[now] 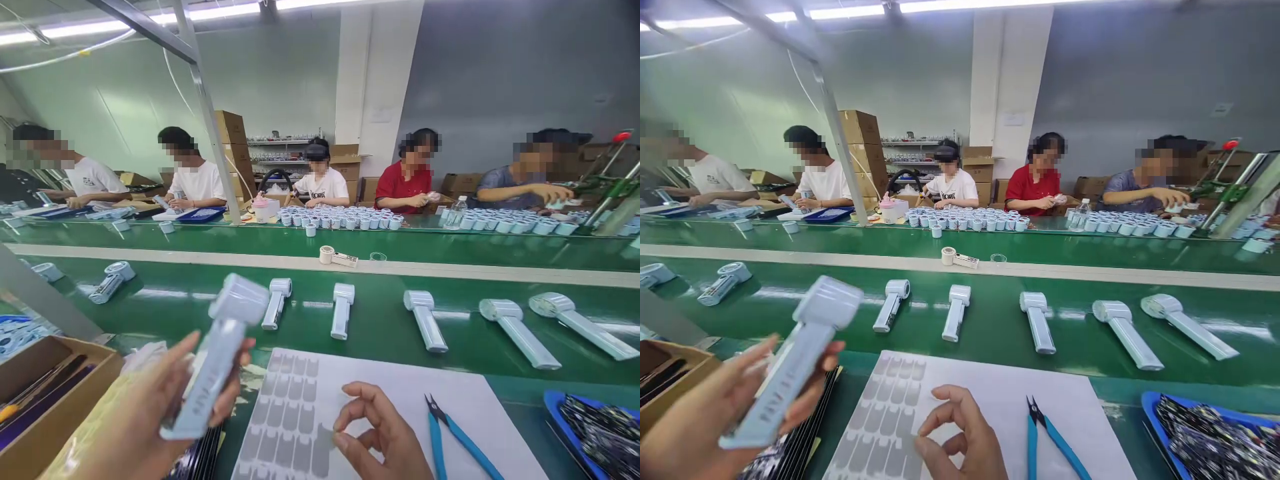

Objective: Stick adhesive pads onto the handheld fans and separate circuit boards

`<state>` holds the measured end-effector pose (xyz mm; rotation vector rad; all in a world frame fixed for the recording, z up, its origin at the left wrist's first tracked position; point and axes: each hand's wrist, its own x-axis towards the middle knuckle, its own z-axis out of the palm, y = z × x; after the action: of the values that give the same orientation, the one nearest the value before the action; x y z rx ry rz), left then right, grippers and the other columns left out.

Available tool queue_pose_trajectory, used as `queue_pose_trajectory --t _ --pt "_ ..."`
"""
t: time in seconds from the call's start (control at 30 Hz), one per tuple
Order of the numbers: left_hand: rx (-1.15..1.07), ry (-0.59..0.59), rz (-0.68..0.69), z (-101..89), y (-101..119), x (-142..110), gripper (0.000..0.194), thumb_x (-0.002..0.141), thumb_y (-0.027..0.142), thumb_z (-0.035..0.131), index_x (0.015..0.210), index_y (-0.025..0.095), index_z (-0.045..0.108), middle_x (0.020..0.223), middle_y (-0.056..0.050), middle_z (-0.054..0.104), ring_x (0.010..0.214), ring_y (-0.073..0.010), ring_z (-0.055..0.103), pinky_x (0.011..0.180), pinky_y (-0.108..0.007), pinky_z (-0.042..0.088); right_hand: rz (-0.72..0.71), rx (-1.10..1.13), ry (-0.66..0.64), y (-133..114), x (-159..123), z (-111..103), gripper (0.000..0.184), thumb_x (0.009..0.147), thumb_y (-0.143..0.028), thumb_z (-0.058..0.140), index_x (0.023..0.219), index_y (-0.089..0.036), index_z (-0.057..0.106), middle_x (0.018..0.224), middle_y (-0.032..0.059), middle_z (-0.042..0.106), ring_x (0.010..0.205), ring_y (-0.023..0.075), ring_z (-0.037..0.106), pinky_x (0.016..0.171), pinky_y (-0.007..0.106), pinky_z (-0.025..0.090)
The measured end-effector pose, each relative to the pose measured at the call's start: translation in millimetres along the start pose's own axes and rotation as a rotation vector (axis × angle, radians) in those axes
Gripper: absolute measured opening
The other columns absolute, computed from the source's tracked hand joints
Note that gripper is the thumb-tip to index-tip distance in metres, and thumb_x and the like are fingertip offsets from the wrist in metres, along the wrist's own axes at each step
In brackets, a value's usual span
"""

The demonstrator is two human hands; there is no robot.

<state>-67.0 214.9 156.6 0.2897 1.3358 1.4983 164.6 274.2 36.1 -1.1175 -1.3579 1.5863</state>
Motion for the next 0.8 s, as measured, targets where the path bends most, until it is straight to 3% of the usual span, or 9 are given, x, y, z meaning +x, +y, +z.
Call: queue_pose_trajectory --t 0.07,0.13,0.2,0.27,0.33,0.43,0.57,0.8 --pt "-0.032 -0.05 -0.155 4.7 -33.2 -14.1 0.038 0.091 0.038 0.053 0.105 0.01 0.074 0.071 -0.012 0.067 0.056 -0.0207 0.059 0.052 -0.032 0.055 0.001 0.078 -0.034 -11.5 -15.5 -1.7 0.05 0.069 -0.045 0.082 0.11 -0.024 0.062 0.078 -0.0012 0.069 0.061 0.0143 0.058 0.062 0.026 0.046" --pt "-0.106 -0.06 -0.246 15.6 -62.2 -24.2 0.032 0.088 0.036 0.062 0.103 0.011 0.074 0.076 -0.012 0.069 0.066 -0.0232 0.066 0.062 -0.035 0.059 -0.021 0.169 -0.062 -18.1 -30.0 -0.7 0.053 0.067 -0.046 0.084 0.108 -0.023 0.06 0.074 -0.0005 0.069 0.073 0.0186 0.065 0.063 0.027 0.048" --pt "-0.218 0.013 -0.248 30.9 -83.7 -30.9 0.021 0.087 0.026 0.066 0.099 0.011 0.072 0.078 -0.011 0.07 0.065 -0.0201 0.067 0.062 -0.032 0.06 -0.052 0.252 -0.083 -20.8 -42.4 3.3 0.053 0.064 -0.042 0.086 0.105 -0.023 0.059 0.069 0.0 0.069 0.091 0.0241 0.069 0.068 0.027 0.051" --pt "-0.346 0.119 -0.24 45.7 -97.7 -34.6 0.011 0.089 0.016 0.062 0.094 0.01 0.07 0.07 -0.007 0.067 0.053 -0.0129 0.063 0.054 -0.023 0.057 -0.08 0.298 -0.109 -21.4 -52.0 9.0 0.051 0.061 -0.034 0.087 0.102 -0.023 0.059 0.066 -0.0012 0.069 0.098 0.026 0.07 0.074 0.03 0.054" --pt "-0.468 0.166 -0.278 56.2 -106.4 -36.5 0.012 0.092 0.012 0.056 0.094 0.01 0.068 0.062 -0.003 0.061 0.043 -0.0077 0.056 0.044 -0.016 0.05 -0.087 0.313 -0.136 -21.5 -59.0 14.7 0.047 0.061 -0.027 0.084 0.1 -0.023 0.059 0.065 -0.0032 0.069 0.094 0.0254 0.073 0.081 0.034 0.056" --pt "-0.59 0.175 -0.32 62.3 -114.9 -38.6 0.009 0.093 0.013 0.055 0.089 0.013 0.063 0.062 -0.001 0.06 0.041 -0.0066 0.055 0.04 -0.015 0.048 -0.056 0.31 -0.134 -23.2 -66.2 20.8 0.044 0.061 -0.022 0.081 0.1 -0.022 0.06 0.065 -0.0032 0.071 0.099 0.027 0.073 0.088 0.038 0.056" --pt "-0.62 0.188 -0.313 61.8 -121.9 -42.3 0.009 0.092 0.012 0.056 0.084 0.014 0.058 0.061 -0.001 0.059 0.041 -0.0076 0.055 0.04 -0.016 0.049 -0.019 0.282 -0.088 -28.9 -72.8 23.8 0.046 0.059 -0.021 0.08 0.1 -0.022 0.06 0.065 -0.0015 0.072 0.116 0.0305 0.067 0.091 0.04 0.057" --pt "-0.662 0.15 -0.301 59.3 -123.6 -48.2 0.011 0.094 0.014 0.053 0.084 0.014 0.055 0.06 0.002 0.051 0.043 -0.0071 0.054 0.042 -0.015 0.049 -0.006 0.248 -0.084 -34.8 -80.5 27.4 0.043 0.059 -0.019 0.076 0.099 -0.022 0.061 0.064 -0.0028 0.072 0.116 0.0292 0.068 0.095 0.04 0.055"
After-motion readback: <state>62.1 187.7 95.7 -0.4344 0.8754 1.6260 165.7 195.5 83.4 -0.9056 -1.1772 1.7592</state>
